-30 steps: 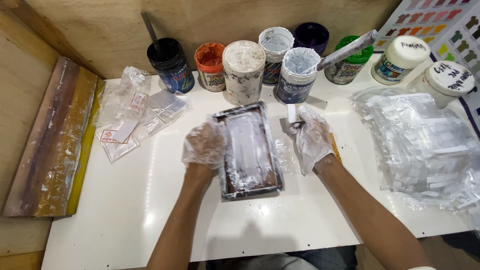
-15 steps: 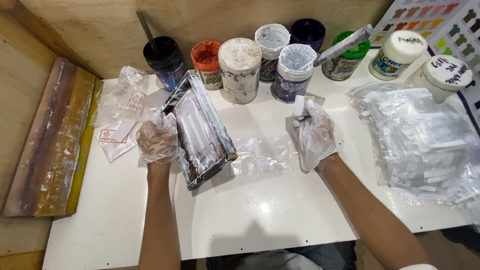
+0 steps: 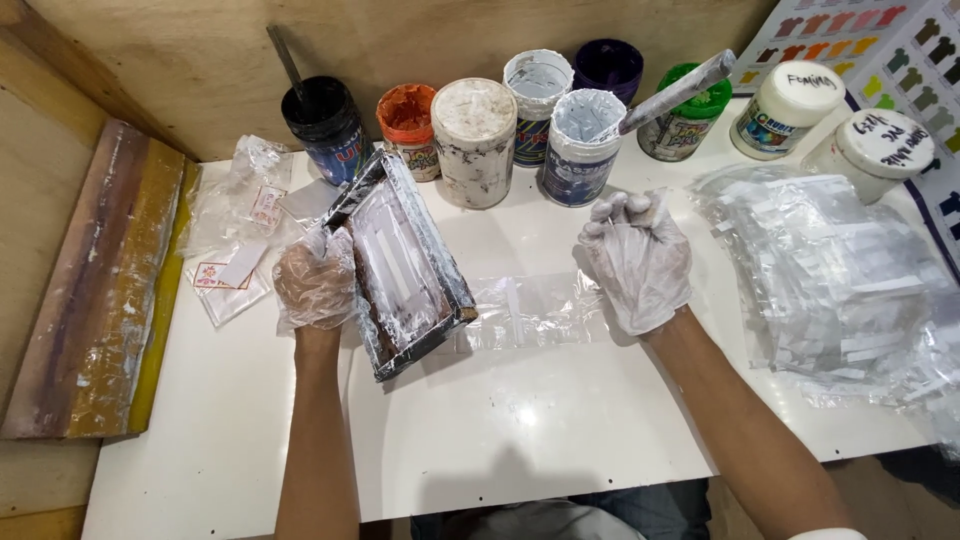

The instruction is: Manual screen printing or ink application on small plastic bags using a hand-held applicator frame.

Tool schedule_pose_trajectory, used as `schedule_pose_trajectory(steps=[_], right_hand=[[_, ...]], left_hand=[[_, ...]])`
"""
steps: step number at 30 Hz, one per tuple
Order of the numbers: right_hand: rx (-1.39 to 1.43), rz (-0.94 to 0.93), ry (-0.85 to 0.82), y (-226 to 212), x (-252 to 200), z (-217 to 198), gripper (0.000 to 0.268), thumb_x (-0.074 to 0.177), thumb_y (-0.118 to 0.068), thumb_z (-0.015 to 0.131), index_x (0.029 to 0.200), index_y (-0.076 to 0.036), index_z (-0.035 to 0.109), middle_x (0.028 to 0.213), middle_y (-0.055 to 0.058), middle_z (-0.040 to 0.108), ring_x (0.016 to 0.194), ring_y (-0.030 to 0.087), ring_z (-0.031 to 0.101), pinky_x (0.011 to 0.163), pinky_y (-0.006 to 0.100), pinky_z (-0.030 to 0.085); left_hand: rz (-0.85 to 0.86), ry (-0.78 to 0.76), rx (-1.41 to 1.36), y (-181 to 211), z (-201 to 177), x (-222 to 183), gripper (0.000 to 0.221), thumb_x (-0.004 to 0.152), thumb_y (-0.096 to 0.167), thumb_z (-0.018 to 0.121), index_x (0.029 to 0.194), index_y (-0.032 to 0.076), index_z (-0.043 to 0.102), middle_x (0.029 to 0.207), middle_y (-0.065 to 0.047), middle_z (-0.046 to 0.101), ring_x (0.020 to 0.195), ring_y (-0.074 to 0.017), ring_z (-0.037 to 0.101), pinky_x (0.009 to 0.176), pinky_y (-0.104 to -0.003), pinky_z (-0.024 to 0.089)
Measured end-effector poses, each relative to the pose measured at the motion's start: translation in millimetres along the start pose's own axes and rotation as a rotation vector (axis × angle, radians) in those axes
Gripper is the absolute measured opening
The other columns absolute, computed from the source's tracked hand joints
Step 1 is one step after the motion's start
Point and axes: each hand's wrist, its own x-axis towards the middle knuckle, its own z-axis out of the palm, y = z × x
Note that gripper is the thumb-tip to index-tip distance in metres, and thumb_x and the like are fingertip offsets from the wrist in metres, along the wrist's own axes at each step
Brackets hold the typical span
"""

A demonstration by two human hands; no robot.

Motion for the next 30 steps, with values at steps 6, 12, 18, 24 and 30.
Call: schedule_pose_trajectory(steps=[6,12,18,24,30], right_hand=[[0.162,-0.110,0.096,-14,4,7,0.019,0.102,-0.011,0.056,0.085,-0.005,0.063,0.099,0.007,0.068,0.115,0.027,0.062,0.098,0.038,0.046],[0.012,-0.086,-0.062,-40,6,-10,0.014,0.105,-0.018,0.056,0.094,-0.013,0.063,0.105,-0.002,0.062,0.109,0.019,0.058,0.090,0.033,0.045],[-0.261,-0.158,-0.006,-37,3,20,0.020,0.107,-0.026,0.052,0.092,-0.016,0.060,0.095,-0.004,0.059,0.087,0.014,0.055,0.076,0.029,0.045],[-0.335,-0.250,0.251,-19,6,16,0.009,0.103,-0.025,0.062,0.100,-0.016,0.063,0.092,-0.001,0.063,0.070,0.015,0.054,0.056,0.025,0.043],[-0.446,-0.310,0.304,-18,-1,44,0.009,0.101,-0.020,0.064,0.105,-0.012,0.063,0.093,0.003,0.065,0.067,0.016,0.056,0.052,0.024,0.042]], left_hand=[[-0.079,0.125,-0.066,-4,21,4,0.034,0.087,0.048,0.081,0.091,0.015,0.079,0.080,-0.011,0.075,0.086,-0.0375,0.075,0.074,-0.051,0.062],[-0.084,0.035,-0.091,-74,104,7,0.033,0.090,0.043,0.077,0.090,0.010,0.077,0.078,-0.015,0.074,0.085,-0.0422,0.073,0.070,-0.054,0.061],[-0.133,-0.096,-0.120,11,40,-12,0.032,0.091,0.049,0.074,0.093,0.017,0.078,0.081,-0.013,0.073,0.089,-0.0417,0.071,0.077,-0.054,0.060],[-0.046,-0.139,-0.091,93,43,-46,0.030,0.091,0.048,0.072,0.092,0.018,0.078,0.081,-0.013,0.073,0.089,-0.0406,0.071,0.075,-0.053,0.060],[0.032,-0.196,-0.065,182,53,-64,0.028,0.090,0.046,0.071,0.092,0.018,0.077,0.082,-0.012,0.072,0.089,-0.0396,0.071,0.074,-0.052,0.060]])
